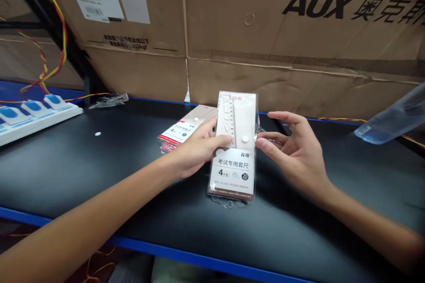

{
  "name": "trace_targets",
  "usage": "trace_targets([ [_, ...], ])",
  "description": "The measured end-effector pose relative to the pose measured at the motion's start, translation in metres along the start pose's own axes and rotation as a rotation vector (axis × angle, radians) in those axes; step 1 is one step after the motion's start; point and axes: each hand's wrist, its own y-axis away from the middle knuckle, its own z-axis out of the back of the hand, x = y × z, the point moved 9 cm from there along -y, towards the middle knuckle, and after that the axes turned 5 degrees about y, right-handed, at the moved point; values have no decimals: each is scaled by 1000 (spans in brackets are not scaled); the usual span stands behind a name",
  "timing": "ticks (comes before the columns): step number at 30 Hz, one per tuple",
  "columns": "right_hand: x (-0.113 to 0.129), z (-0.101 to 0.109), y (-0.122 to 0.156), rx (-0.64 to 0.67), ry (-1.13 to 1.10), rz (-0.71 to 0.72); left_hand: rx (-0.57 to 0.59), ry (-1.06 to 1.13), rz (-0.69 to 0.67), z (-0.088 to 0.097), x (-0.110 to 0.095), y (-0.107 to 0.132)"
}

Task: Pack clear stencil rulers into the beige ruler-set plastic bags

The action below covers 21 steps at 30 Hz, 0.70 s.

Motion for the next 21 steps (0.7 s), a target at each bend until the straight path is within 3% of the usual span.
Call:
trace_targets([
  [4,-20,-8,-1,72,-120,-187,64,13,22,-9,3,3],
  [8,-32,-18,4,184,-221,-335,56,-1,44,-11,7,5],
  [21,-11,-26,12,210,-266,-337,-8,-49,-2,-15,3,8],
])
